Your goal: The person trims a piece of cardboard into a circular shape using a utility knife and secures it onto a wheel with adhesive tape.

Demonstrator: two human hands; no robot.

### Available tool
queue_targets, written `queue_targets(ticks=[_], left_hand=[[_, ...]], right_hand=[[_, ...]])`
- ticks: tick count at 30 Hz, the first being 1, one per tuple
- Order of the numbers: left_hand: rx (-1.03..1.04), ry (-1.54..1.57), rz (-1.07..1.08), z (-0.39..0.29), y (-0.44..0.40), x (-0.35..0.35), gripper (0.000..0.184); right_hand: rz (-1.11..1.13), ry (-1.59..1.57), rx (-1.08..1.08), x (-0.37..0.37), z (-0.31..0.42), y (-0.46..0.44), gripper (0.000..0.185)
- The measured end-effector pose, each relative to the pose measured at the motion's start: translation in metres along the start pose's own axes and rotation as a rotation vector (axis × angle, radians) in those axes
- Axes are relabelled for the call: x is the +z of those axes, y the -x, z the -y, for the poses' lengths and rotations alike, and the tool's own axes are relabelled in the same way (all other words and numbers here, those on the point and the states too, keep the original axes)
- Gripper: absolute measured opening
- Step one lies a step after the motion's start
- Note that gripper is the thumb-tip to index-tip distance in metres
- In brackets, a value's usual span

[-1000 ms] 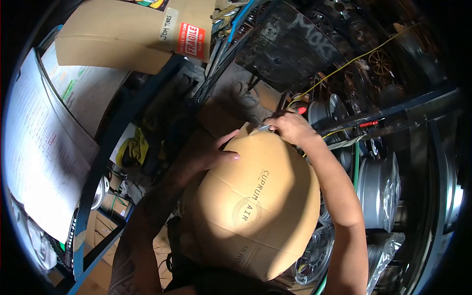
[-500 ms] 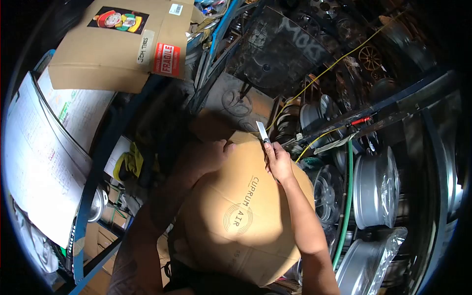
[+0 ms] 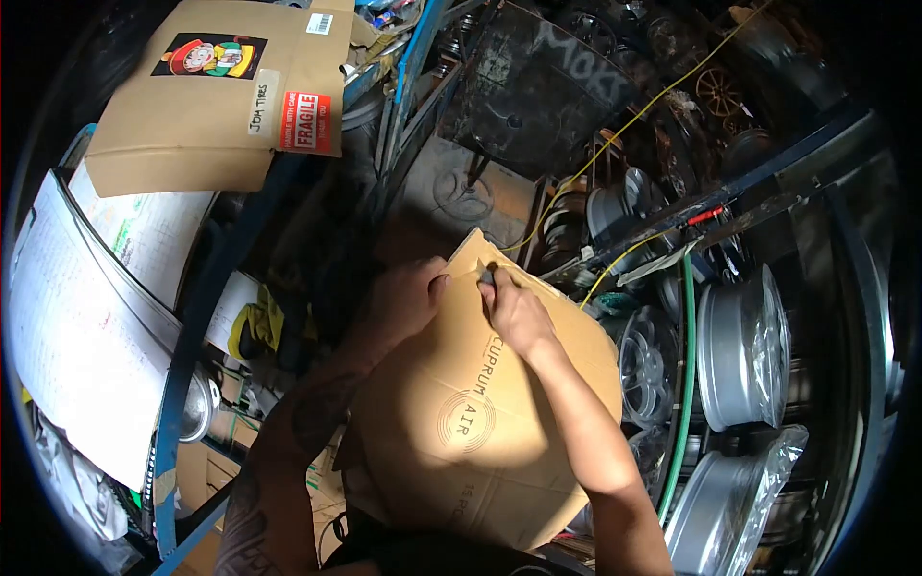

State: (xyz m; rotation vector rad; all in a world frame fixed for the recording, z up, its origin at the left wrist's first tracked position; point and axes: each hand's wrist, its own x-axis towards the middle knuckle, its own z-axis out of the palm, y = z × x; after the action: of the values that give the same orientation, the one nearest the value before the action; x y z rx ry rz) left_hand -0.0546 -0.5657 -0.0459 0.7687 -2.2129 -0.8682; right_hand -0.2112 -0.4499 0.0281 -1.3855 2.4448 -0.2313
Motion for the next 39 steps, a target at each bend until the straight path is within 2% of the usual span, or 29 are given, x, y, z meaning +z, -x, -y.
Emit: queue_targets(ticks=[1, 4, 5, 6, 8, 9, 10, 12, 15, 18, 20, 22, 23, 26, 27, 28, 30, 31, 32, 33, 34, 36, 38, 39], left_hand=[[-0.012, 0.016, 0.012, -0.001, -0.001, 0.000, 0.017], [-0.023, 0.029, 0.028, -0.003, -0.001, -0.004, 0.016], [-0.016, 0.012, 0.013, -0.003, -0.001, -0.006, 0.016], [-0.011, -0.005, -0.001, -0.003, 0.000, -0.007, 0.016], [0.076, 0.061, -0.242, 0.000, 0.000, 0.000, 0.017], [0.124, 0.094, -0.358, 0.002, 0.001, 0.003, 0.017], [0.117, 0.071, -0.334, 0.003, 0.004, 0.001, 0.017], [0.102, 0.023, -0.289, 0.007, 0.015, -0.006, 0.021], [0.025, -0.187, 0.075, -0.011, 0.026, -0.010, 0.031], [0.078, -0.267, 0.146, -0.025, 0.033, -0.014, 0.037], [-0.009, -0.200, 0.200, -0.019, 0.027, -0.017, 0.038], [-0.032, -0.129, 0.214, -0.013, 0.019, -0.021, 0.038], [-0.018, -0.093, 0.199, -0.009, 0.018, -0.021, 0.038], [0.054, 0.088, 0.187, 0.014, 0.008, -0.019, 0.037], [0.085, 0.165, 0.205, 0.023, 0.006, -0.016, 0.037], [0.074, 0.174, 0.251, 0.027, 0.002, -0.015, 0.036], [0.055, 0.195, 0.337, 0.031, -0.011, -0.012, 0.036], [0.099, 0.226, 0.328, 0.035, -0.015, -0.011, 0.037], [0.109, 0.180, 0.412, 0.037, -0.023, -0.009, 0.038], [0.101, 0.123, 0.487, 0.039, -0.030, -0.006, 0.039], [0.086, 0.112, 0.515, 0.044, -0.032, 0.003, 0.040], [0.059, 0.281, 0.506, 0.062, -0.026, 0.020, 0.045], [0.064, 0.251, 0.320, 0.049, 0.006, 0.024, 0.043], [-0.246, 0.156, 0.387, 0.001, 0.025, -0.010, 0.041]], right_hand=[[0.050, 0.010, 0.040, -0.002, -0.001, 0.009, 0.045], [-0.050, -0.089, 0.022, -0.003, -0.014, 0.018, 0.042], [-0.117, -0.074, 0.076, -0.003, -0.015, 0.011, 0.040], [-0.269, -0.148, 0.038, 0.001, -0.024, -0.001, 0.040], [-0.293, -0.221, 0.029, -0.012, -0.019, -0.024, 0.040], [-0.206, -0.258, 0.068, -0.013, -0.015, -0.032, 0.042], [-0.110, -0.205, 0.100, -0.003, -0.012, -0.040, 0.045], [-0.066, -0.190, 0.122, 0.001, -0.015, -0.048, 0.047], [-0.192, -0.065, 0.064, 0.010, -0.019, -0.047, 0.046], [-0.267, -0.670, 0.039, 0.033, -0.049, -0.051, 0.042], [-0.319, -1.069, 0.112, 0.031, -0.040, -0.040, 0.032], [-0.452, -1.297, -0.105, 0.040, -0.052, -0.039, 0.029], [-0.511, -1.257, -0.112, 0.040, -0.055, -0.032, 0.025], [-0.710, -0.920, -0.303, 0.060, -0.041, 0.003, 0.030], [-0.669, -0.933, -0.278, 0.070, -0.043, 0.017, 0.040], [-0.699, -0.719, -0.343, 0.077, -0.050, 0.023, 0.044], [-0.534, -0.828, -0.231, 0.069, -0.044, 0.042, 0.044], [-0.490, -0.769, -0.221, 0.069, -0.047, 0.046, 0.042], [-0.439, -0.716, -0.221, 0.068, -0.050, 0.047, 0.041], [-0.489, -0.580, -0.306, 0.063, -0.045, 0.053, 0.041], [-0.381, -0.520, -0.199, 0.062, -0.048, 0.061, 0.045], [-0.390, -0.465, -0.233, 0.076, -0.056, 0.070, 0.048], [-0.385, -0.283, -0.319, 0.073, -0.033, 0.102, 0.047], [-0.395, -0.163, -0.337, 0.076, -0.020, 0.119, 0.046]])
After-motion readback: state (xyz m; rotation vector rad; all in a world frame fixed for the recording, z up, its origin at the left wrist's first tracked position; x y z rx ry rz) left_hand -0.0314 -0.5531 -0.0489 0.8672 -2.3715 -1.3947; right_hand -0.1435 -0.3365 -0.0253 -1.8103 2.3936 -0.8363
